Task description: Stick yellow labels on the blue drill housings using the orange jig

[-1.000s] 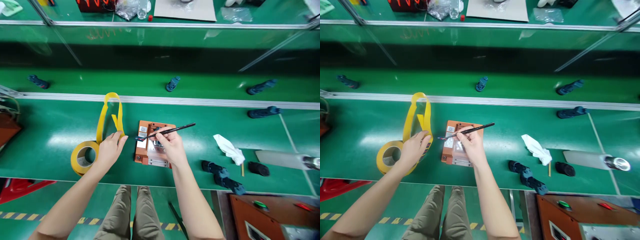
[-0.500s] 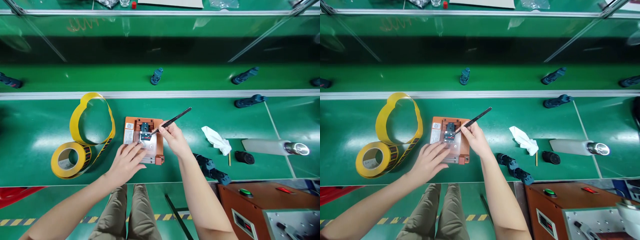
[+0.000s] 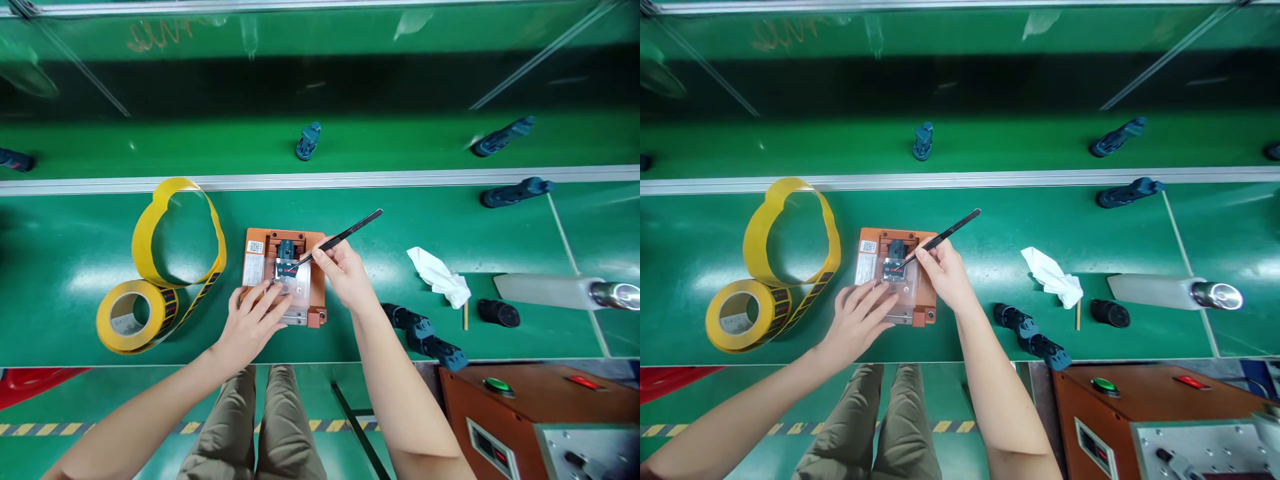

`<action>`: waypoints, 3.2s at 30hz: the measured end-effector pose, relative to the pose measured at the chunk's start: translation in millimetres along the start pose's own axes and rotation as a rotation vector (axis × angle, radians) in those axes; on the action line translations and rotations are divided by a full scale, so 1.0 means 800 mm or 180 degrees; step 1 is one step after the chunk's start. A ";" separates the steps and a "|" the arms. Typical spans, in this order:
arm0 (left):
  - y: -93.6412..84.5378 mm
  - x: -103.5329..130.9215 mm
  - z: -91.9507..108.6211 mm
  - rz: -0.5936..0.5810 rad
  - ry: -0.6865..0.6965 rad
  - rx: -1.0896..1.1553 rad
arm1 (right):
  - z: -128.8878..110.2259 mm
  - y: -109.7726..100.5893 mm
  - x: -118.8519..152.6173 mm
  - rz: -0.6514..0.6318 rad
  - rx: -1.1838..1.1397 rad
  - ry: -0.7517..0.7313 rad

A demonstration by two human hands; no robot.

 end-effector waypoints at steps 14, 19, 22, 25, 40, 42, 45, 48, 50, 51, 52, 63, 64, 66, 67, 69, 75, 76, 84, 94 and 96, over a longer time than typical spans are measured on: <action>0.003 0.001 -0.001 -0.0076 0.0052 -0.0094 | 0.001 0.000 0.001 -0.0005 -0.0049 -0.0020; 0.000 -0.001 0.000 -0.0094 0.0087 -0.0139 | 0.004 -0.002 0.004 0.0086 -0.0076 0.0004; 0.000 -0.001 0.000 -0.0076 0.0112 -0.0147 | 0.005 -0.002 0.006 0.0116 -0.0139 0.0010; 0.001 -0.001 0.000 -0.0047 0.0124 -0.0163 | 0.005 -0.002 0.007 0.0103 -0.0152 0.0011; -0.008 -0.032 0.004 -0.0586 0.0219 -0.0568 | 0.002 -0.002 0.007 -0.0001 0.0146 -0.0175; -0.007 -0.034 0.004 -0.0667 0.0214 -0.0605 | 0.002 -0.002 0.008 0.0014 0.0154 -0.0170; -0.007 -0.036 0.005 -0.0735 0.0225 -0.0614 | 0.003 0.001 0.008 0.0027 0.0139 -0.0136; -0.011 -0.037 0.010 -0.0781 0.0246 -0.0622 | 0.004 -0.005 0.003 0.0226 -0.0082 -0.0042; -0.014 -0.038 0.013 -0.0760 0.0236 -0.0568 | -0.001 -0.027 0.003 0.0760 -0.0363 -0.0098; -0.016 -0.039 0.015 -0.0716 0.0231 -0.0471 | -0.006 -0.042 0.005 0.1091 -0.0433 -0.0171; -0.019 -0.041 0.014 -0.0643 0.0199 -0.0337 | -0.010 -0.057 0.011 0.1384 -0.0387 -0.0247; -0.023 -0.061 -0.028 0.0156 -0.0423 0.0783 | 0.051 -0.066 0.092 0.0793 0.3072 -0.0130; -0.039 -0.048 -0.016 0.0517 -0.0170 0.0742 | 0.059 -0.067 0.093 0.0797 0.3204 -0.0156; -0.065 -0.011 0.013 0.1051 0.0463 0.0722 | 0.065 -0.068 0.092 0.0812 0.3430 -0.0219; -0.071 0.010 0.027 0.1117 0.0788 0.0759 | 0.063 -0.068 0.091 0.0844 0.3533 -0.0255; -0.068 0.046 0.048 0.0868 0.1266 0.0857 | 0.048 -0.066 0.088 0.0885 0.3625 -0.0405; -0.009 0.091 0.036 -0.0111 0.1144 0.0679 | 0.000 0.006 0.069 -0.0629 0.2650 -0.1196; -0.005 0.089 0.029 -0.0086 0.1018 0.0631 | 0.000 0.014 0.065 -0.0810 0.2528 -0.1191; 0.009 0.053 -0.003 0.0088 0.0349 0.0480 | 0.020 0.028 0.048 -0.1129 0.2119 -0.1007; 0.018 0.058 -0.007 0.0084 0.0354 0.0436 | 0.021 0.035 0.032 -0.1421 0.1958 -0.0893; 0.019 0.058 -0.007 0.0084 0.0360 0.0453 | 0.021 0.034 0.033 -0.1452 0.1882 -0.0875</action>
Point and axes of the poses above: each hand's wrist, its own x-axis away from the middle knuckle, its own y-axis out of the palm, z = x × y, the point moved 8 cm from there along -x, towards the middle knuckle, and after that the axes turned 8 degrees about -y, right-handed, at the moved point
